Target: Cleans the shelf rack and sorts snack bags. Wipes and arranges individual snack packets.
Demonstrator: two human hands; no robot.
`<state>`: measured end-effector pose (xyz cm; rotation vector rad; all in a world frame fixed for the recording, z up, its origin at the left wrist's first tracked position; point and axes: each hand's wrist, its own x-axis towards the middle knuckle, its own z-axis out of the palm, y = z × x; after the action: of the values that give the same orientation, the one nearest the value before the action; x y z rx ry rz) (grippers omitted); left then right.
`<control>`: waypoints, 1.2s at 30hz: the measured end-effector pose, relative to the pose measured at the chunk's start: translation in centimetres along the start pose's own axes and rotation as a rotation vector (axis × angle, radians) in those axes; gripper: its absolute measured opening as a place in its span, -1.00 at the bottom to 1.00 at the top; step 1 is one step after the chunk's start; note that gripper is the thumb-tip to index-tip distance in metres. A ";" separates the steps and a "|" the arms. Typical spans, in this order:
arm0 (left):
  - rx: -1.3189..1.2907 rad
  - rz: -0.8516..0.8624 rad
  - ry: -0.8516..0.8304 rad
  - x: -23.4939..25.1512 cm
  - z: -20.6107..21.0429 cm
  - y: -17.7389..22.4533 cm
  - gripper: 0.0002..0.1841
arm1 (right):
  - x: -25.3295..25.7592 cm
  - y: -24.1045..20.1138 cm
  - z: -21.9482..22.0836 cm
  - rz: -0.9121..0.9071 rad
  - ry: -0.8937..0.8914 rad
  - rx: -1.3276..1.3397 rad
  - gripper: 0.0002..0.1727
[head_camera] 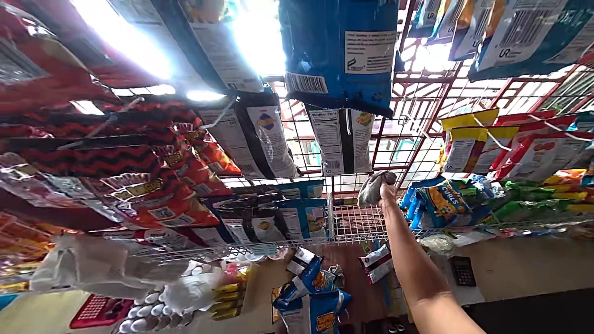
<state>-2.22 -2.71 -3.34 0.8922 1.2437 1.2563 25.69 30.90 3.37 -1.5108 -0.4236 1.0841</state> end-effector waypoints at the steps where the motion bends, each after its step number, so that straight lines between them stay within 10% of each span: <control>1: 0.007 -0.022 0.025 0.1 0.8 1.4 -0.07 | -0.2 -0.2 0.6 -0.010 0.002 0.034 -0.40; 6: -0.082 0.082 -0.007 0.1 0.4 0.4 -0.30 | 0.4 -0.4 4.0 -0.089 0.141 -0.280 -0.39; 12: -0.072 0.032 -0.064 0.3 0.8 -1.0 -0.30 | -1.3 0.5 -2.1 -0.201 -0.206 -0.791 -0.38; 18: -0.038 0.009 -0.025 0.7 1.1 0.4 -0.25 | -2.1 1.9 -2.3 -0.303 -0.215 -0.650 -0.56; 24: -0.075 0.009 0.040 -0.3 0.6 0.3 -0.26 | -4.6 2.3 7.1 -0.039 0.002 0.268 -0.45; 28: -0.018 -0.043 0.108 -1.0 0.4 1.1 -0.12 | -4.2 2.8 10.7 -0.122 0.204 -0.018 -0.34; 36: -0.090 0.050 0.040 -0.7 -1.1 -1.6 -0.29 | -6.4 6.9 8.1 -0.714 -0.038 -0.292 -0.63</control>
<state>-2.92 -3.82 -4.92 0.8406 1.1928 1.3655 13.85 28.85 0.28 -1.4109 -1.0873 0.4958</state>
